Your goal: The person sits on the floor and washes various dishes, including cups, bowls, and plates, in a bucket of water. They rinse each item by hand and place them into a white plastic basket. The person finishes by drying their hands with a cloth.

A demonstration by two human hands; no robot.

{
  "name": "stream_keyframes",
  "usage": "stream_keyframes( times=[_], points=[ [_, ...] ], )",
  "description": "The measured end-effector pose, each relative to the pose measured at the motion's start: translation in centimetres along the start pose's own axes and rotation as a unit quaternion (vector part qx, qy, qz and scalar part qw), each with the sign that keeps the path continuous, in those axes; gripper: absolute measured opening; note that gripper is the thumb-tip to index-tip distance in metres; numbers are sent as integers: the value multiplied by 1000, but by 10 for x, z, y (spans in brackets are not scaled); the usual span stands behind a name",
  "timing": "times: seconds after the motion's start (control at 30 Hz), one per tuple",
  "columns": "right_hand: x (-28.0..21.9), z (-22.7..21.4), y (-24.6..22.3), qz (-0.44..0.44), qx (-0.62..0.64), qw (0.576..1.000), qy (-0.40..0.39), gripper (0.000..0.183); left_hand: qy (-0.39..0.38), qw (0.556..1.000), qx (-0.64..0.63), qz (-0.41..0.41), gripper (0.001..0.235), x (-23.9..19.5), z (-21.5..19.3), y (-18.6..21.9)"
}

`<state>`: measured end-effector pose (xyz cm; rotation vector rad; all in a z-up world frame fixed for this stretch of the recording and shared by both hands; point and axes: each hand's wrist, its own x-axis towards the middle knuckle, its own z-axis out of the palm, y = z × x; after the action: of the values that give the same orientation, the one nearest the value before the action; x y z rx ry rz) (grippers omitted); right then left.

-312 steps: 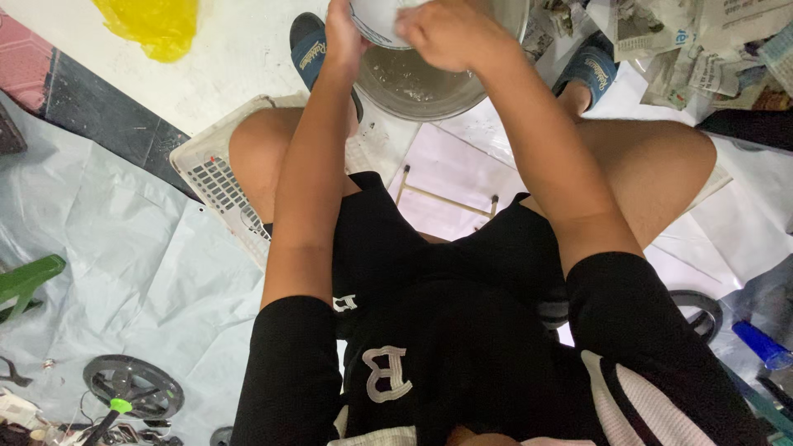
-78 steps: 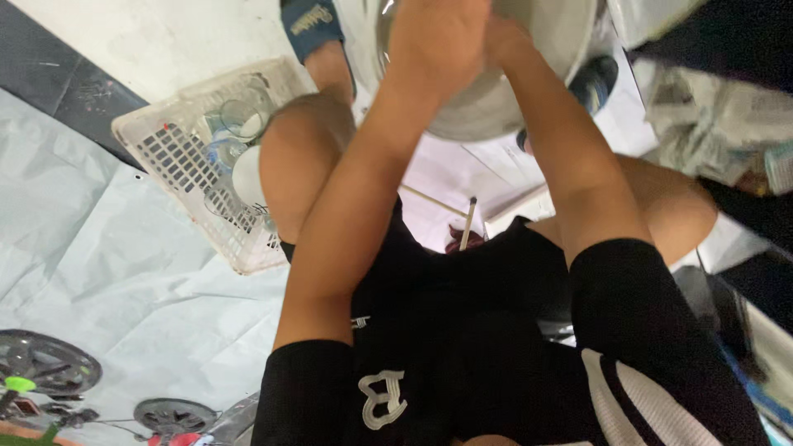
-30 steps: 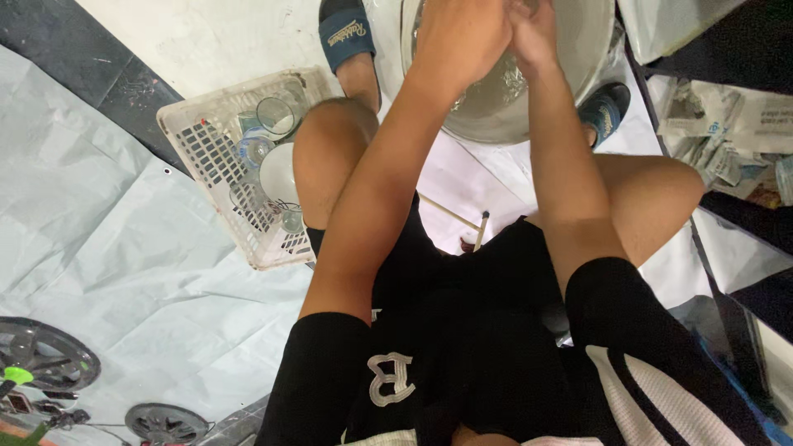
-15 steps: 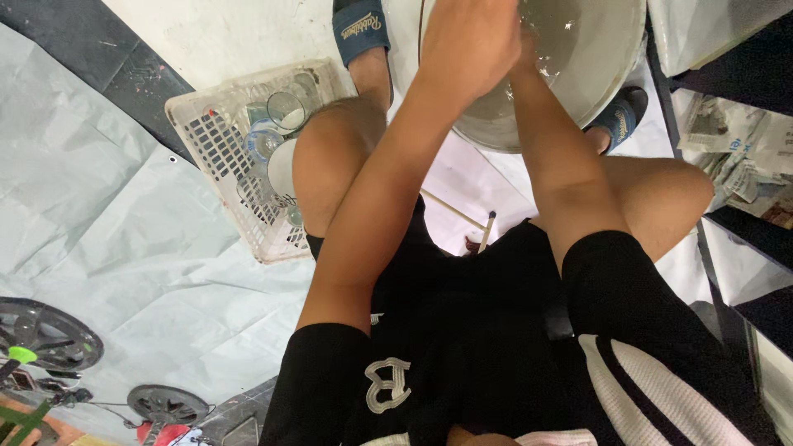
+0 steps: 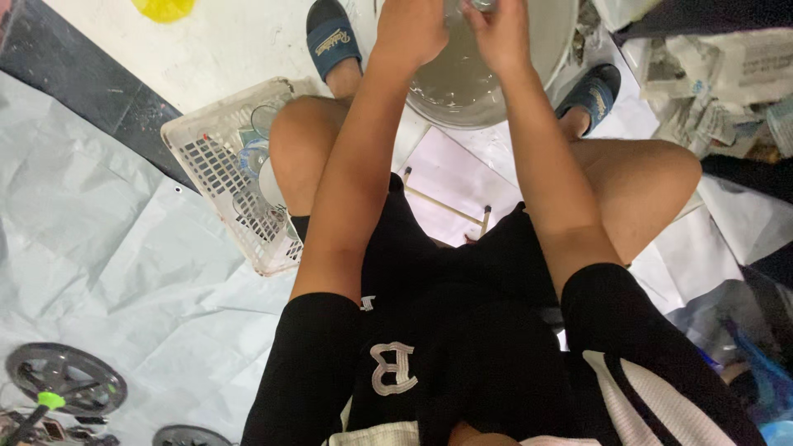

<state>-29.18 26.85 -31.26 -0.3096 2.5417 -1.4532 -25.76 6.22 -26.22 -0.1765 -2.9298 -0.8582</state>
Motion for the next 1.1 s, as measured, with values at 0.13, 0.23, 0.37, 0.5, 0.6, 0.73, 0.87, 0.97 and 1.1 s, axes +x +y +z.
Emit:
stream_keyframes(
  times=[0.13,0.23,0.37,0.5,0.6,0.73,0.87,0.97,1.1],
  points=[
    [-16,-18,-49,-78,-33,995,47,51,3,999,-45,2,40,-5,0,18],
    [-36,-30,-81,-146,40,987,55,45,14,990,-136,47,49,-9,-18,34],
    [-44,-52,-117,-105,24,994,8,31,-16,989,-143,22,50,1,-34,52],
    [-52,-59,-123,-201,-143,966,81,30,-28,980,-196,26,48,2,-39,58],
    [-54,-49,-104,-114,-142,983,12,18,-38,989,-145,0,54,0,-30,59],
    [-45,-28,-74,-105,-65,992,-5,18,-57,987,-151,-1,54,-2,-14,54],
    [-46,-40,-70,-112,-115,987,-33,19,-72,985,-156,-3,54,0,-12,46],
    [-44,-55,-80,-150,-123,981,-12,18,-57,988,-144,-5,50,0,-15,47],
    [-41,-57,-72,-62,-48,997,6,15,-117,984,-94,-92,45,0,-17,42]
  ],
)
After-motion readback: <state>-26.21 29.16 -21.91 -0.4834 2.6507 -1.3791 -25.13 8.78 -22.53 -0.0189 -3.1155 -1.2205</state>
